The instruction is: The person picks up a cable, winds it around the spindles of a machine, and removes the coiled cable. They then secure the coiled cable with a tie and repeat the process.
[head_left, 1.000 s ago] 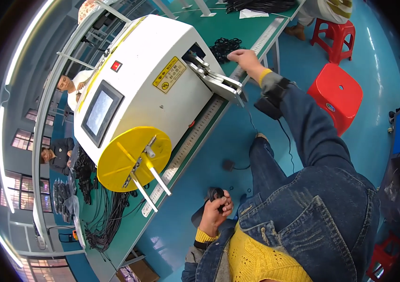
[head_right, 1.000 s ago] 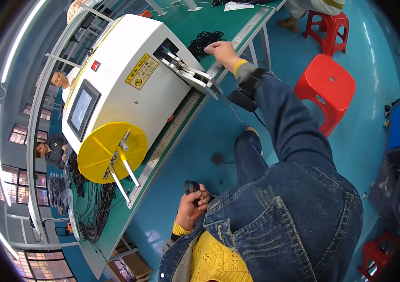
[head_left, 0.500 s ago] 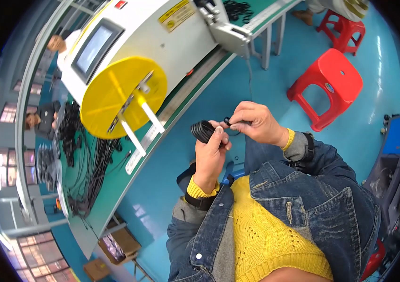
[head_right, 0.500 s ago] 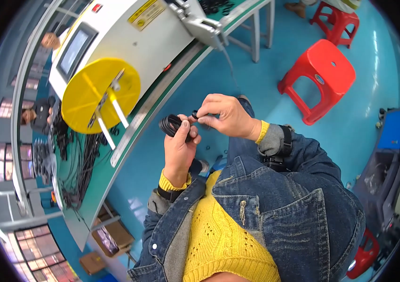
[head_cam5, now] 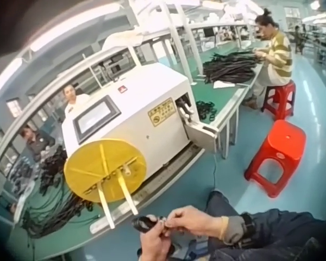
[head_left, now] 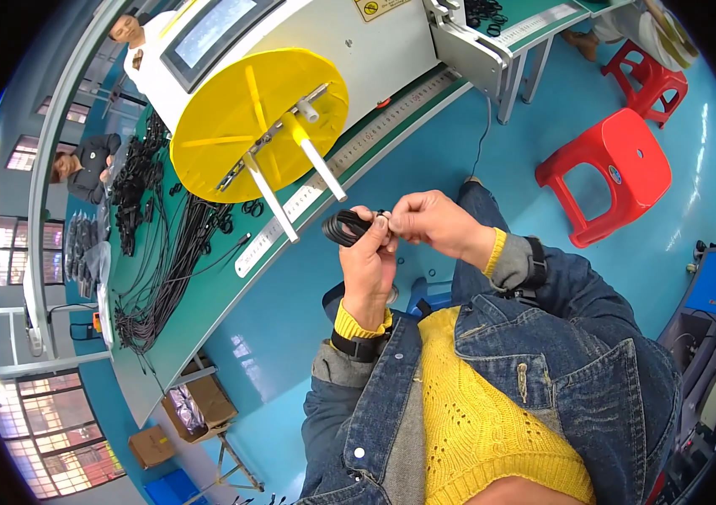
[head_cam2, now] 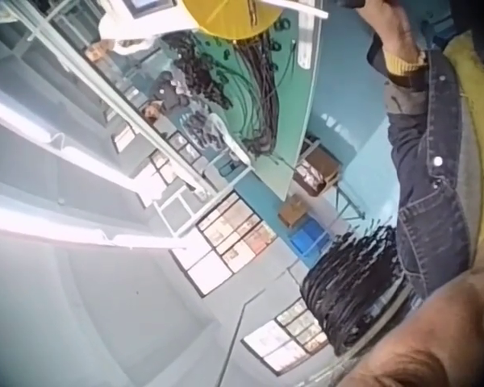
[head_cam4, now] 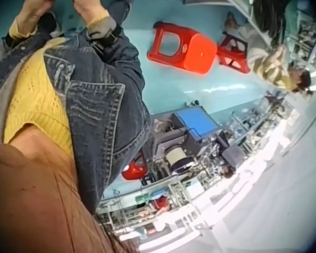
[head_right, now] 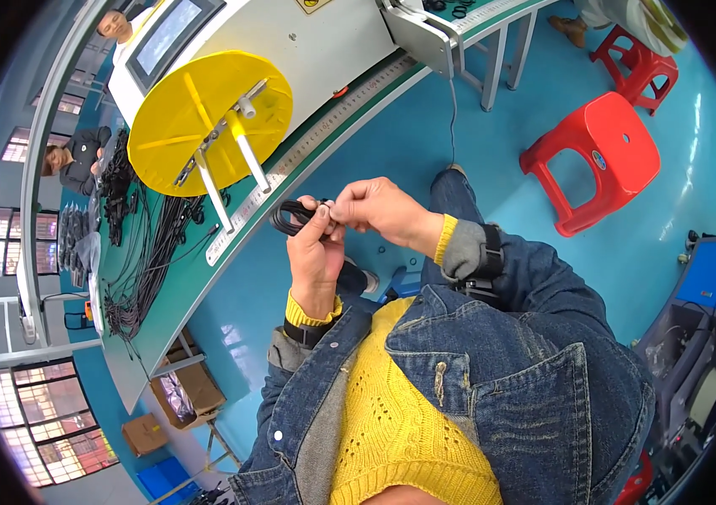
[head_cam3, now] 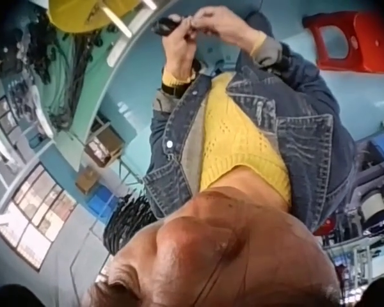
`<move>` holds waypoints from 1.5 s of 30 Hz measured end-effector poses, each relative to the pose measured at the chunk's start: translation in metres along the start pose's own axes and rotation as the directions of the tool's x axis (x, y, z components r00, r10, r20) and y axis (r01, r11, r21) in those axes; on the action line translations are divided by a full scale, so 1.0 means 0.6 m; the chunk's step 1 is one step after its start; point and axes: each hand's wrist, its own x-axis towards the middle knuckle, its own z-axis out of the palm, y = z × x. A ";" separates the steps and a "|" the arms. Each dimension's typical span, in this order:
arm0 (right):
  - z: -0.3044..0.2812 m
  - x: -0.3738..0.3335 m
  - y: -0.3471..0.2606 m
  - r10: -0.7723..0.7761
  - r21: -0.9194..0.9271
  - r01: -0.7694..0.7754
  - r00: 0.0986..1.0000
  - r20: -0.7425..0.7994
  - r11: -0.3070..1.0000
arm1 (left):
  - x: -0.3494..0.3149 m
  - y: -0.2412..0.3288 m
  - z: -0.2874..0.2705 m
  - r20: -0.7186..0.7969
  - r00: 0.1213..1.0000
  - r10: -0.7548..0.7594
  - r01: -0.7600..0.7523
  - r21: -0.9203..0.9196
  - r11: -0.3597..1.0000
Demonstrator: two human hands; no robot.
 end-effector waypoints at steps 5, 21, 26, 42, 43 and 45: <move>0.003 0.035 0.013 0.036 0.402 0.029 0.988 -0.153 0.915 | 0.016 -0.003 -0.003 -0.012 0.993 0.117 -0.114 0.126 0.985; -0.059 0.014 -0.027 -0.085 0.286 0.154 0.967 -0.239 0.946 | 0.100 0.124 -0.122 0.228 0.710 0.666 -0.239 0.968 -0.076; -0.050 0.006 -0.011 -0.028 0.305 0.086 0.982 -0.187 0.948 | 0.089 0.134 -0.147 0.182 0.712 0.679 -0.354 0.927 0.123; -0.002 -0.024 0.004 0.148 -0.240 -0.148 0.989 -0.017 0.960 | -0.038 -0.001 -0.037 -0.033 0.999 0.021 -0.005 0.439 0.899; 0.000 -0.033 0.008 0.117 -0.139 -0.110 0.992 0.038 0.984 | -0.033 0.002 -0.043 -0.054 0.998 0.038 -0.009 0.459 0.888; 0.006 -0.048 0.015 0.037 0.070 -0.047 0.990 0.138 0.996 | -0.034 0.004 -0.052 -0.079 0.995 0.057 -0.012 0.480 0.877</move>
